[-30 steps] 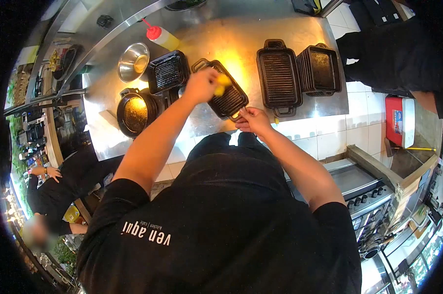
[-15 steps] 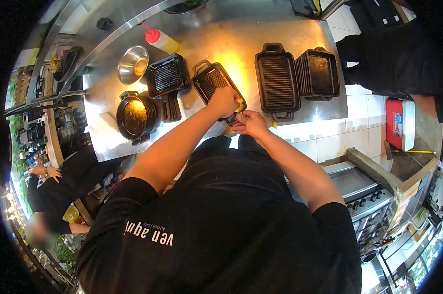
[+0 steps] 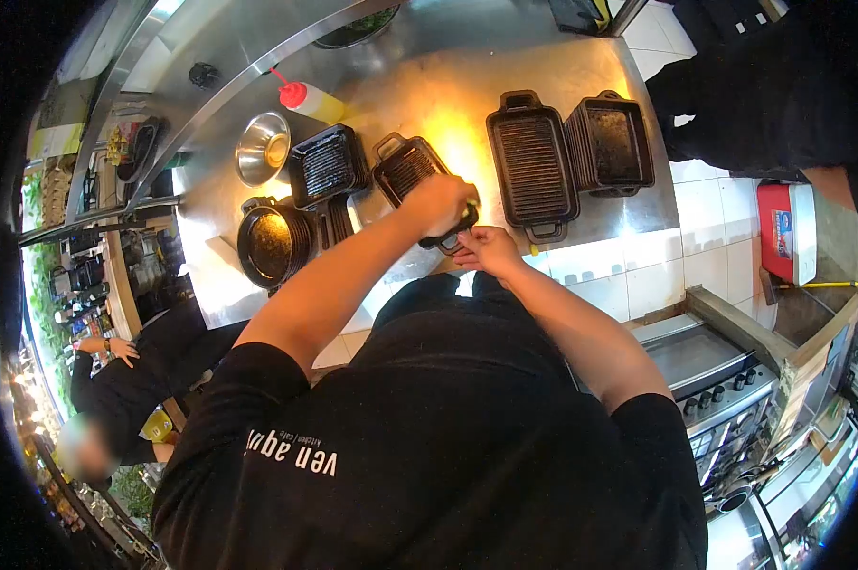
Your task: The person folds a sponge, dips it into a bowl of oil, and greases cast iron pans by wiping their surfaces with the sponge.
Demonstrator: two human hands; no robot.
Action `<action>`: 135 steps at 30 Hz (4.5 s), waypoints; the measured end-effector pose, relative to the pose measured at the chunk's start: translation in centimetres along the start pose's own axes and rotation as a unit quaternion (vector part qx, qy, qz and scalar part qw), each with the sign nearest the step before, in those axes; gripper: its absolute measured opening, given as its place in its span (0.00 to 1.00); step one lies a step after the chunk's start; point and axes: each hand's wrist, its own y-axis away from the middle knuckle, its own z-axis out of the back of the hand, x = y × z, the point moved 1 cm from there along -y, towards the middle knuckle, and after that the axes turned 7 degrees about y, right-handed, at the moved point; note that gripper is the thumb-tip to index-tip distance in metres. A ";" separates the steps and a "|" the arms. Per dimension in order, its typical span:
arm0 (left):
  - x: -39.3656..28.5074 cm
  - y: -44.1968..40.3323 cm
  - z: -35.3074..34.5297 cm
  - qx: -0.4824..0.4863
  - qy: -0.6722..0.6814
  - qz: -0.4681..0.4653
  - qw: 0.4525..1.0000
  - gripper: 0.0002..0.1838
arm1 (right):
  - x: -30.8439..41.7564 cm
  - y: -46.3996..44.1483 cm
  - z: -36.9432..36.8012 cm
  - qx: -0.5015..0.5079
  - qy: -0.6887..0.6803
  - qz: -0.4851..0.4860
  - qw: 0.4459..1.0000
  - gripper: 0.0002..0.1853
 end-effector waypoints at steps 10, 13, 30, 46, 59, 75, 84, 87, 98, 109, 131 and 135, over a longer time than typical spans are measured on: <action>3.5 1.0 9.9 -0.079 -0.118 0.137 0.980 0.14 | -0.5 0.2 0.2 0.034 -0.042 -0.026 0.998 0.21; 5.8 1.5 9.2 -0.061 -0.153 0.139 0.976 0.13 | -0.3 0.1 -0.8 0.072 -0.122 -0.059 0.988 0.19; -0.6 6.9 0.0 -0.024 0.047 0.320 0.946 0.13 | -0.5 -0.4 -1.3 0.028 -0.158 -0.047 0.986 0.17; 5.6 -1.1 4.0 -0.196 -0.182 0.130 0.955 0.11 | -0.8 -1.8 -0.7 0.035 0.008 -0.012 0.999 0.19; 2.8 4.1 2.8 -0.094 -0.126 -0.180 0.971 0.10 | -0.4 -1.0 -1.1 0.015 0.028 -0.014 0.999 0.18; 1.5 3.9 0.0 0.036 -0.056 -0.166 0.984 0.10 | -1.7 -1.1 -1.1 0.022 0.029 -0.002 0.999 0.19; 2.9 4.4 8.1 0.100 -0.184 0.040 0.977 0.14 | -1.1 -0.8 -1.0 0.009 0.046 -0.006 0.999 0.19; 4.3 3.0 8.3 0.062 -0.228 0.020 0.972 0.13 | -1.3 -0.7 -1.0 0.006 0.042 -0.010 0.999 0.19; 2.4 3.7 5.8 0.168 -0.184 -0.006 0.969 0.13 | -2.3 -1.3 -1.0 0.001 0.037 0.000 0.999 0.20; 7.1 0.1 2.9 0.104 -0.176 -0.080 0.976 0.16 | -4.8 -3.9 -0.8 0.005 0.091 0.021 0.996 0.25; 8.6 6.5 11.4 0.024 0.036 -0.051 0.998 0.13 | -8.7 -6.4 1.8 -0.051 0.059 0.082 0.994 0.17; 10.2 13.2 15.1 -0.251 0.207 -0.020 0.946 0.11 | -1.9 0.0 -3.0 -0.126 -0.026 0.036 0.991 0.20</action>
